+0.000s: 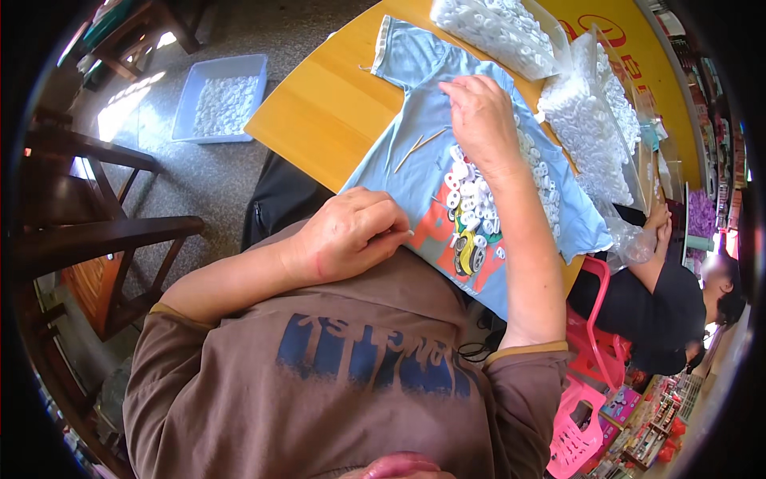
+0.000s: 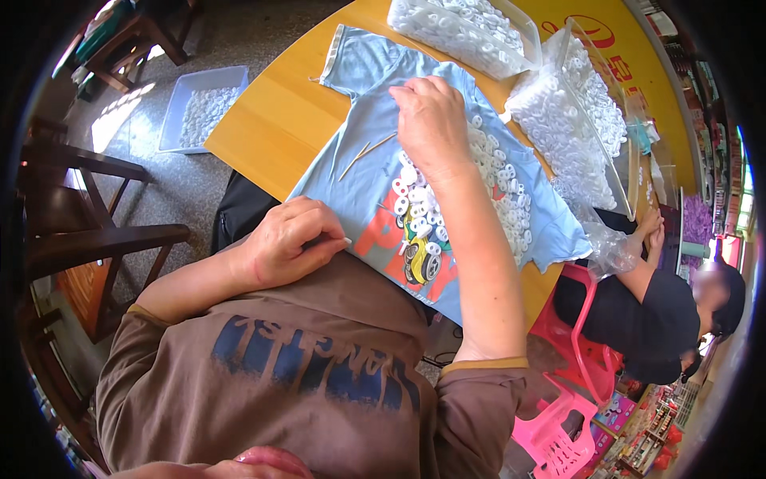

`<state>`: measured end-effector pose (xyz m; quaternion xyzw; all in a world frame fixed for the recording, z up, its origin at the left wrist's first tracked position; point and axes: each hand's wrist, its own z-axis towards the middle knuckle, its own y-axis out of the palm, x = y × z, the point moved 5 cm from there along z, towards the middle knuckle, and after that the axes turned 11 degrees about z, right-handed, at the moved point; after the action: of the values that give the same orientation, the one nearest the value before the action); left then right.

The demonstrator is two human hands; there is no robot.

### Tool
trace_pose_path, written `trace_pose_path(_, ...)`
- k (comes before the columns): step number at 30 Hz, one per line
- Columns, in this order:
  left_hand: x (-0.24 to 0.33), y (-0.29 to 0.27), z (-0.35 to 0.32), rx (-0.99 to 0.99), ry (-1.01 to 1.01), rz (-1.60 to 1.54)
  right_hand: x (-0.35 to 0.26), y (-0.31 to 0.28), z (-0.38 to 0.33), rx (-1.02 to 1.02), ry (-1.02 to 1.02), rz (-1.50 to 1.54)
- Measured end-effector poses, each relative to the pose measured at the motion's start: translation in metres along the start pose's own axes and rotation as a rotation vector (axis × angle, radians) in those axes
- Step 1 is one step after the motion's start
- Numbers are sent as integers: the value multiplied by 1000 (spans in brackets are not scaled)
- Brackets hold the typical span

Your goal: Assembling small white plastic components by pressing them together on a workbench.

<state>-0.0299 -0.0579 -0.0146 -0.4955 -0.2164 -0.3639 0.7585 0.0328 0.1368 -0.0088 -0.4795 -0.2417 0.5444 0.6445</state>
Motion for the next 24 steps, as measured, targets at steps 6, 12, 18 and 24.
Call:
trace_pose_path(6,1,3,2,-12,-26,0,13,-10,-9,23,100,77)
trace_pose_path(12,-1,5,1,-25,-53,32,10,-11,-17,-105,348,644)
trace_pose_path(18,0,3,3,-8,-54,1,25,-33,-22,111,393,612)
trace_pose_path(24,-1,4,5,-28,-65,-4,20,-29,-21,70,217,367)
